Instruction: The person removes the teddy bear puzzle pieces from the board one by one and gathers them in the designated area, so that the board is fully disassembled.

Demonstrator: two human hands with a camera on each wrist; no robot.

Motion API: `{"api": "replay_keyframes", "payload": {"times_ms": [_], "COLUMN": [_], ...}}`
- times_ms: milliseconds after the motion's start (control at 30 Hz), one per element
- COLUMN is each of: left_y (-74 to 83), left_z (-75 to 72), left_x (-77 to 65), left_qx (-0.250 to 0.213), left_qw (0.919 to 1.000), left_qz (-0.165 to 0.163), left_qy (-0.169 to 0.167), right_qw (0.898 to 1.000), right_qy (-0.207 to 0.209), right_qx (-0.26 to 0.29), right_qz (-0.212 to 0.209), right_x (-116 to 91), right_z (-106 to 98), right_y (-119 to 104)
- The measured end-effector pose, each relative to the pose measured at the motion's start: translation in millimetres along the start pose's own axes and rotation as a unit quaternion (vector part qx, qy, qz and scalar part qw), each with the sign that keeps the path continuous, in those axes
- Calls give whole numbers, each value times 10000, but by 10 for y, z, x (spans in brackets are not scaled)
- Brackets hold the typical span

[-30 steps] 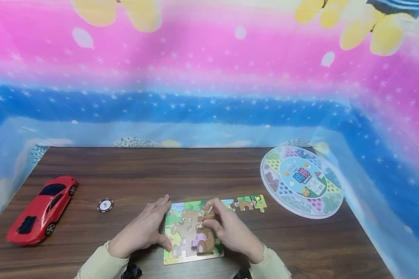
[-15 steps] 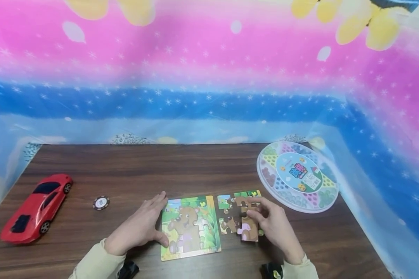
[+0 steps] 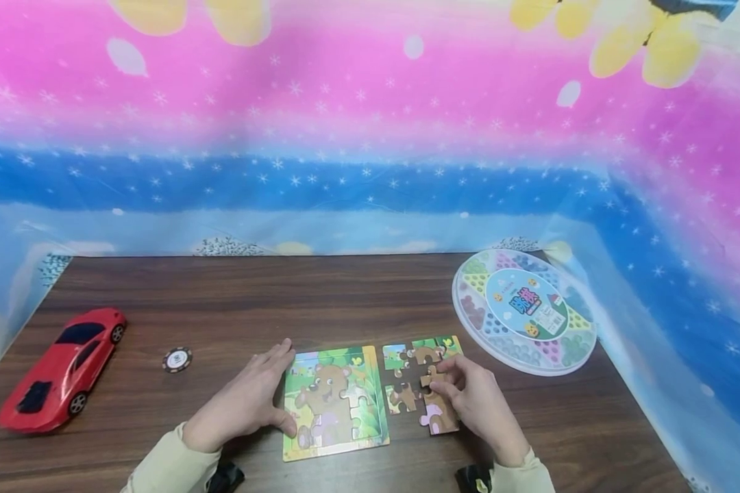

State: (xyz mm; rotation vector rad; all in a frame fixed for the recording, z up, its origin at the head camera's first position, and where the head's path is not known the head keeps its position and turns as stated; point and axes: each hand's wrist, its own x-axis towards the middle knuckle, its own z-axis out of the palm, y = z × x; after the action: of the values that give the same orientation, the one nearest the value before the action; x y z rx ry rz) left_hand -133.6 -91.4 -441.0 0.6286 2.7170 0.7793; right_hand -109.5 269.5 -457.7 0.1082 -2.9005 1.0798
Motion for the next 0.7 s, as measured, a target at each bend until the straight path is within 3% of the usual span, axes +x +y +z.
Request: {"api": "replay_keyframes", "payload": {"times_ms": [233, 700], "left_y": [-1, -7], "left_z": [5, 11], "left_x": [-1, -8], "left_qx": [-25, -20], "left_qw": [10000, 10000], "left_qz": [-49, 14], "left_qy": [-39, 53], "right_qw": [9994, 9992], "right_qy": [188, 82], "right_qx": [-235, -348], "right_qz": [-176, 162], "right_x": [1, 10], "right_z": [57, 73], "right_y": [25, -82]}}
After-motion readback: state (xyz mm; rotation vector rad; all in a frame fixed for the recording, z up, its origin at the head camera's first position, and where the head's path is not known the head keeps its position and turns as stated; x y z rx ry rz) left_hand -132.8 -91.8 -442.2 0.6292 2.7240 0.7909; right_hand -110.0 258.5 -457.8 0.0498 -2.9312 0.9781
